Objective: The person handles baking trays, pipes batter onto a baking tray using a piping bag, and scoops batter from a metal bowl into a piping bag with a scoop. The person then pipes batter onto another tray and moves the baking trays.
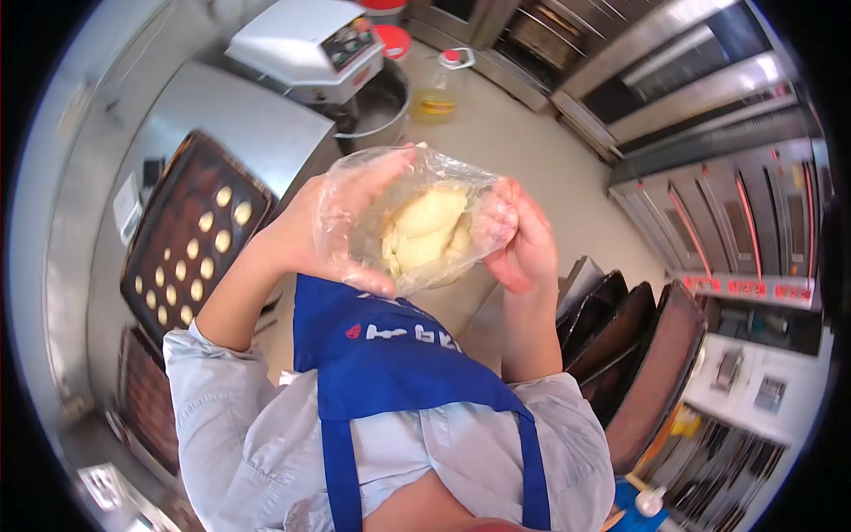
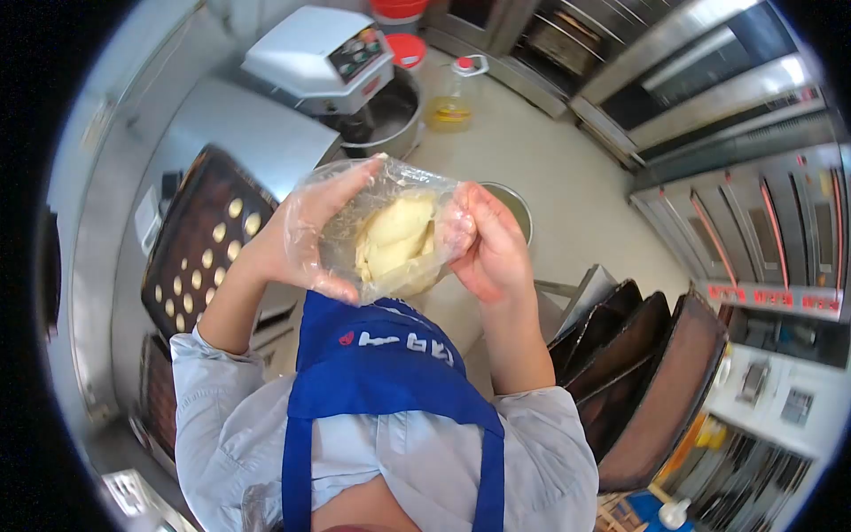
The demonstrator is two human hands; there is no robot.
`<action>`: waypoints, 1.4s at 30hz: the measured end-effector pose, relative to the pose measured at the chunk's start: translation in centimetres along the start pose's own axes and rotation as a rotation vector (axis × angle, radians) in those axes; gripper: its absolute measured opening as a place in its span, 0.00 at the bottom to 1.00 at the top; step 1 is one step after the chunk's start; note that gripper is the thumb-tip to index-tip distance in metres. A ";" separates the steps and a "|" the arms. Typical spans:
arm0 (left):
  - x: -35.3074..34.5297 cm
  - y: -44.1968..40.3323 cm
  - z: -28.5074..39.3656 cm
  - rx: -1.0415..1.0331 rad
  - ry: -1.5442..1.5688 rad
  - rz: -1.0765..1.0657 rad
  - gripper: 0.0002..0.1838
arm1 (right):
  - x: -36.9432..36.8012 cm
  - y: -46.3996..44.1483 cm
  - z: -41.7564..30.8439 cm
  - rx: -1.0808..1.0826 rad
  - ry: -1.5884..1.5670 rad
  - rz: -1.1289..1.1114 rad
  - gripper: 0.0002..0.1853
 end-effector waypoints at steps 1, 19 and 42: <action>0.6 1.9 0.8 0.033 -0.022 0.030 0.52 | -0.7 0.0 1.0 -0.022 0.023 0.011 0.09; 18.0 31.1 2.4 0.465 -0.077 1.202 0.26 | -11.7 -9.4 28.0 -0.031 1.112 -0.556 0.24; 26.9 42.2 -4.4 0.695 -0.100 1.071 0.29 | -29.9 -20.8 45.2 -0.021 0.756 -1.137 0.14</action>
Point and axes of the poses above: each hand's wrist, its own y-axis away from the middle knuckle, its own x-axis out of the back of the hand, z = x × y, the point moved 10 cm from there along -y, towards the middle knuckle, and after that the axes turned 1 degree about z, right-handed, at the moved point
